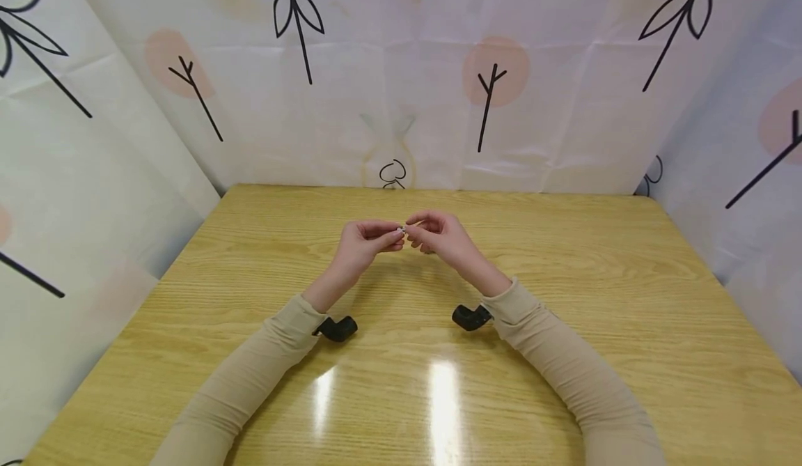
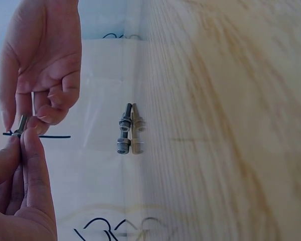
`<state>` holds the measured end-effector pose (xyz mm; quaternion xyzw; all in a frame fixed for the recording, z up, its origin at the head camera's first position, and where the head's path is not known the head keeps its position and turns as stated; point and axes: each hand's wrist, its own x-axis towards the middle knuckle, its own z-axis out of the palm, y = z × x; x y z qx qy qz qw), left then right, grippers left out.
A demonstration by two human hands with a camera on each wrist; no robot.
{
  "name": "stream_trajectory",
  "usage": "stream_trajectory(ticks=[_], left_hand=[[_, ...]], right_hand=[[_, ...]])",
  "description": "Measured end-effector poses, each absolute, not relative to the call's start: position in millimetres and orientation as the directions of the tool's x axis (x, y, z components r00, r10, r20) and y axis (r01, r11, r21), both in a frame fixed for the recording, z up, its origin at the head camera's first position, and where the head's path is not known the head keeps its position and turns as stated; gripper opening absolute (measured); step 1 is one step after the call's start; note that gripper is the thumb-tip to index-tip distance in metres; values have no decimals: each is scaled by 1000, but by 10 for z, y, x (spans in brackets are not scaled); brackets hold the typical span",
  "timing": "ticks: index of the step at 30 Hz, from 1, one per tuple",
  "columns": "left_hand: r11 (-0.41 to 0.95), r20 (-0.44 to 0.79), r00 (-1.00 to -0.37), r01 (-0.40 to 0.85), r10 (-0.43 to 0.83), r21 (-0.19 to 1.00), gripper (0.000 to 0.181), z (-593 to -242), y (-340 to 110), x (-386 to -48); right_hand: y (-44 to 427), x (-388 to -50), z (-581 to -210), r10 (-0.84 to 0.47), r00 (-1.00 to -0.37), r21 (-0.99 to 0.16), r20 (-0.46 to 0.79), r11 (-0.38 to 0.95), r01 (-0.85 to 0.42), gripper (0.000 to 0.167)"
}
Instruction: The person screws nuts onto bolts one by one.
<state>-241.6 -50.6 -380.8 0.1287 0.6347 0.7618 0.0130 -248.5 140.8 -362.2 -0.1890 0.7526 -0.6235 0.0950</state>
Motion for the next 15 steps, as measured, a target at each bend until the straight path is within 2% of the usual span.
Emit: stream_trajectory(ticks=[9,15], left_hand=[[-207,179,-963,137,201,969,23,-3806,-505,-2417],[-193,187,-963,149,193,970,20,-3817,-500,-2421]], right_hand=[[1409,-2498,-3656,-410,-903,-967,124,155,-203,25],[1398,-2492,-3628,-400,-911,-969,98,170,-179,30]])
